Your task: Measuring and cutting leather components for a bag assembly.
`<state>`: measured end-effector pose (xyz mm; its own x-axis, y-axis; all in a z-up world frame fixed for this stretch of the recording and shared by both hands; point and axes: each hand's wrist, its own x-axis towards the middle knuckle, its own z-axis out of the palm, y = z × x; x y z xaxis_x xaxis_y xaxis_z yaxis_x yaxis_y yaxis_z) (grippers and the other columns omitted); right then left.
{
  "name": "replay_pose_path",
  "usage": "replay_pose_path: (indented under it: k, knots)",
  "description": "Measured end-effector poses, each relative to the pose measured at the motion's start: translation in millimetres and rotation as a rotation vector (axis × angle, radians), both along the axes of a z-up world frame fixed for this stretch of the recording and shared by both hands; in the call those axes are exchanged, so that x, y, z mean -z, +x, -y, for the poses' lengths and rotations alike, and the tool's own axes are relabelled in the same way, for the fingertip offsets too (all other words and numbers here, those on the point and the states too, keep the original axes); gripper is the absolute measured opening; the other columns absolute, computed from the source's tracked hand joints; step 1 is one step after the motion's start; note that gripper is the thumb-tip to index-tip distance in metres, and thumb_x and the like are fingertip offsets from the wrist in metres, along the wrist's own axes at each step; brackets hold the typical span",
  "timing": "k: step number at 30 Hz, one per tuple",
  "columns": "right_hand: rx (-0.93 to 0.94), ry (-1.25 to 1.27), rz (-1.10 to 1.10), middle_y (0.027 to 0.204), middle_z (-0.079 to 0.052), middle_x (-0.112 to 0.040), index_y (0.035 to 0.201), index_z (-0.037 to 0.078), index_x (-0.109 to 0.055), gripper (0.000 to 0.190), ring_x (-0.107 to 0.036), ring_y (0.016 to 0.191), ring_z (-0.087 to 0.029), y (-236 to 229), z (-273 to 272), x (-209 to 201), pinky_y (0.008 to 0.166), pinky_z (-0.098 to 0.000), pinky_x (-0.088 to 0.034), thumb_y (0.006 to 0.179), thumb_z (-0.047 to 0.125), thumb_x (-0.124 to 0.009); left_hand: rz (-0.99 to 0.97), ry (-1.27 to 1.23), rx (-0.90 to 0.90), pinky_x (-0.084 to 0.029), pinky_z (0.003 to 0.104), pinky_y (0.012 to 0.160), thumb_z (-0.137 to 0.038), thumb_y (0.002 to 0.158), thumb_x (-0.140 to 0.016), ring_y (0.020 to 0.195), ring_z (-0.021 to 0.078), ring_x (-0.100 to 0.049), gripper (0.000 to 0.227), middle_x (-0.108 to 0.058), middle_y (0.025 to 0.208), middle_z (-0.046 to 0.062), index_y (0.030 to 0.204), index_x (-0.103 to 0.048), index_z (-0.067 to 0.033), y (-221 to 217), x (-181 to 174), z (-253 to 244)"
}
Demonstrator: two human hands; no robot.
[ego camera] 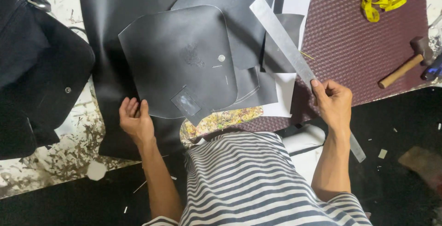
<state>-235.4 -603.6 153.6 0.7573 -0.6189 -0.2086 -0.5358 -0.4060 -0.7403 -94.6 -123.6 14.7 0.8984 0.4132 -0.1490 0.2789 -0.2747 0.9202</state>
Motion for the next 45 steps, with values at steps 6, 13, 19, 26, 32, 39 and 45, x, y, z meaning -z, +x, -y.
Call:
replay_pose_path:
  k: [6, 13, 19, 26, 32, 39, 45]
  knots:
    - [-0.107, 0.003, 0.011, 0.05, -0.008, -0.056, 0.07, 0.009, -0.065, 0.043, -0.052, 0.048, -0.015, 13, 16, 7, 0.055, -0.0268, -0.041, 0.11, 0.021, -0.075, -0.045, 0.228, -0.069, -0.057, 0.027, 0.079, -0.017, 0.084, -0.09, 0.095, 0.0159, -0.067, 0.049, -0.071, 0.109, 0.009, 0.128, -0.067, -0.0105, -5, 8, 1]
    - [-0.18, 0.069, -0.031, 0.055, -0.011, -0.061, 0.075, 0.005, -0.066, 0.038, -0.059, 0.053, -0.018, 15, -5, 2, 0.058, -0.0295, -0.044, 0.109, 0.021, -0.072, -0.01, 0.13, 0.021, -0.058, 0.031, 0.074, -0.011, 0.087, -0.087, 0.086, 0.0188, -0.068, 0.047, -0.071, 0.108, 0.017, 0.128, -0.066, -0.004, 12, 7, -10]
    - [-0.144, 0.124, -0.083, 0.057, -0.012, -0.063, 0.077, 0.005, -0.067, 0.038, -0.06, 0.053, -0.02, 0, -28, 7, 0.056, -0.0293, -0.044, 0.109, 0.025, -0.071, -0.02, 0.085, 0.128, -0.056, 0.027, 0.064, -0.005, 0.088, -0.081, 0.074, 0.0151, -0.065, 0.032, -0.069, 0.091, 0.013, 0.118, -0.071, -0.0043, 8, 2, -14]
    - [-0.001, 0.148, -0.081, 0.056, -0.009, -0.062, 0.076, 0.007, -0.067, 0.04, -0.06, 0.051, -0.019, -26, -64, 27, 0.054, -0.0288, -0.044, 0.11, 0.03, -0.071, -0.296, -0.068, 0.15, -0.062, 0.03, 0.054, -0.011, 0.087, -0.076, 0.071, 0.0185, -0.067, 0.015, -0.07, 0.089, 0.013, 0.1, -0.071, -0.0053, -33, -19, -6]
    - [0.078, 0.085, -0.153, 0.054, -0.008, -0.061, 0.074, 0.01, -0.067, 0.043, -0.061, 0.051, -0.021, -65, -94, 48, 0.055, -0.0294, -0.044, 0.107, 0.036, -0.074, -0.562, -0.136, 0.371, -0.065, 0.036, 0.06, -0.01, 0.088, -0.072, 0.069, 0.0292, -0.074, 0.016, -0.073, 0.085, 0.023, 0.094, -0.068, 0.0036, -79, -55, 13]
    - [0.13, 0.046, -0.231, 0.05, -0.011, -0.057, 0.068, 0.008, -0.065, 0.046, -0.056, 0.049, -0.025, -114, -89, 66, 0.054, -0.0308, -0.041, 0.101, 0.038, -0.08, -0.815, 0.192, 0.999, -0.062, 0.033, 0.053, -0.034, 0.093, -0.069, 0.055, 0.0224, -0.076, 0.039, -0.076, 0.063, 0.013, 0.075, -0.077, -0.0014, -59, -129, 28]
    - [0.088, 0.002, -0.248, 0.05, -0.013, -0.057, 0.065, 0.007, -0.062, 0.049, -0.056, 0.05, -0.031, -101, -75, 68, 0.056, -0.0335, -0.041, 0.097, 0.039, -0.082, -0.258, 0.246, 0.844, -0.062, 0.041, 0.072, -0.026, 0.091, -0.075, 0.083, 0.0354, -0.077, 0.02, -0.078, 0.088, 0.017, 0.1, -0.079, -0.0084, -2, -135, 101]
